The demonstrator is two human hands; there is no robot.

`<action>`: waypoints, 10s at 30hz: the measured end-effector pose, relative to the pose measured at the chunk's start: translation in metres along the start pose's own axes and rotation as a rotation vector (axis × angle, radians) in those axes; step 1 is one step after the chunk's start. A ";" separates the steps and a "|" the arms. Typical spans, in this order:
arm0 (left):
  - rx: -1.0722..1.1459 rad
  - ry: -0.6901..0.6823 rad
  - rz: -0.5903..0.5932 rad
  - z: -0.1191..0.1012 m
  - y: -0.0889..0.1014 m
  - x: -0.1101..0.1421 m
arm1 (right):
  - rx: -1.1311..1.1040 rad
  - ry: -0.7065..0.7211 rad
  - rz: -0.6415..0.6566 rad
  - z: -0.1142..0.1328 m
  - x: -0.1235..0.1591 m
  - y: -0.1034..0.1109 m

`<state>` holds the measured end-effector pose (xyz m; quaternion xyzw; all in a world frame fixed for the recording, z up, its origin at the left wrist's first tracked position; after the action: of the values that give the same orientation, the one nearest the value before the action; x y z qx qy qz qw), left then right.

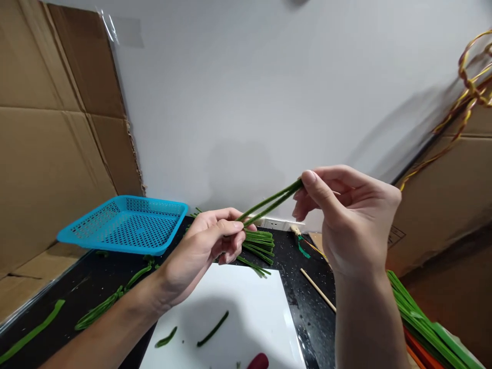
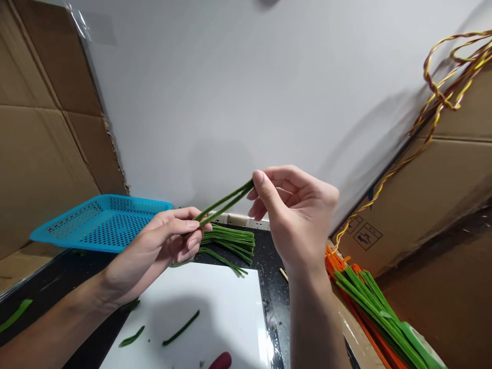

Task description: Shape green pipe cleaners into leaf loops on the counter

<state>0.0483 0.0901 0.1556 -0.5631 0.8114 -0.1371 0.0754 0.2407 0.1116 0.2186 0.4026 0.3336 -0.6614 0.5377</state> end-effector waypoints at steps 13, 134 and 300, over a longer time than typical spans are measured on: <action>-0.039 -0.197 -0.118 -0.016 0.011 0.003 | -0.066 -0.046 0.220 -0.002 0.000 -0.002; -0.651 -0.341 -0.219 -0.015 0.008 0.012 | -0.069 -0.040 0.283 -0.001 0.011 -0.020; -0.091 -0.151 0.109 -0.011 0.020 0.007 | -0.593 -0.156 0.481 -0.017 0.028 -0.049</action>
<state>0.0245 0.0922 0.1602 -0.5298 0.8382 -0.0529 0.1177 0.1926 0.1239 0.1868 0.2452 0.3644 -0.4199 0.7942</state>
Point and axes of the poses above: each hand's wrist, its own x-axis away from the middle knuckle, its own y-axis out of the back of the hand, z = x × y, the point moved 3 cm from there along -x, towards the middle knuckle, and after that the axes turned 10 degrees about y, right-handed, at the moved point
